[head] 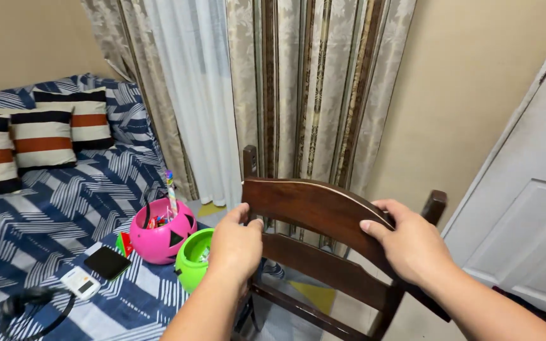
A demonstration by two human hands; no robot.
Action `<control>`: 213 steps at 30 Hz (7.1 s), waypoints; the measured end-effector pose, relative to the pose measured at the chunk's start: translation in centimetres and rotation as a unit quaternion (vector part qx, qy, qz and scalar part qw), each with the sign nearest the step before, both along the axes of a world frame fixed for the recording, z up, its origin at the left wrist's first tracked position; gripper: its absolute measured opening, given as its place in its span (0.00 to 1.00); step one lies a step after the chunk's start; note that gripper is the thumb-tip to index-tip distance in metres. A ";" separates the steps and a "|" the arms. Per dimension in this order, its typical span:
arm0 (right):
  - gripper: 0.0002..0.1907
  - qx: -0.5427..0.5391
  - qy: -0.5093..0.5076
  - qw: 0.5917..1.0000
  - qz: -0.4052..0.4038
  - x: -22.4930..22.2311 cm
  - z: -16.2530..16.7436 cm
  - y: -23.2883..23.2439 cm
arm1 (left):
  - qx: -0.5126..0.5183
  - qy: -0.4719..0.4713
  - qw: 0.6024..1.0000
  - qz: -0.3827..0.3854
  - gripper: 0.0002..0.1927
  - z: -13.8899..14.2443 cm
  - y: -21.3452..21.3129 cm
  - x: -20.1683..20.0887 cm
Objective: The person kneels on the floor and uses a screwdriver to unscrew bolts from a wooden chair frame, removing the backrest slats and setting the hardware and detached parts on the bed. They then align a backrest piece against the frame and drive screws back in with the screwdriver.
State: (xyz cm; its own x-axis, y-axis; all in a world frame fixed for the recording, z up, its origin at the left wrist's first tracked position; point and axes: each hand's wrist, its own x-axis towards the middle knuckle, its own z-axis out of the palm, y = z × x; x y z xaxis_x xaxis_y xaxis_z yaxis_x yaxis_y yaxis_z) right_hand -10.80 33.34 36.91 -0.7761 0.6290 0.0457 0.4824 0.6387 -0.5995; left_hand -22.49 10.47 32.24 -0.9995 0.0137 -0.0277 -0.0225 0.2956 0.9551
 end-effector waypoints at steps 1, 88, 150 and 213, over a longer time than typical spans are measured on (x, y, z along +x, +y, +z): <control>0.23 0.002 0.013 1.000 -0.006 -0.9 -0.4 0.6 | 0.018 -0.002 1.000 -0.009 0.28 -0.6 0.0 -1.4; 0.18 -0.225 0.030 0.973 0.030 -9.9 3.1 6.1 | 0.473 -0.448 0.709 -0.271 0.53 0.3 20.5 2.3; 0.15 -0.097 0.106 0.989 0.030 1.2 -2.5 14.4 | 0.414 -0.376 0.829 0.006 0.52 5.7 26.0 4.3; 0.29 -0.345 0.146 0.927 -0.034 2.1 -0.2 12.6 | 0.392 -0.394 0.829 -0.062 0.28 1.8 24.9 2.9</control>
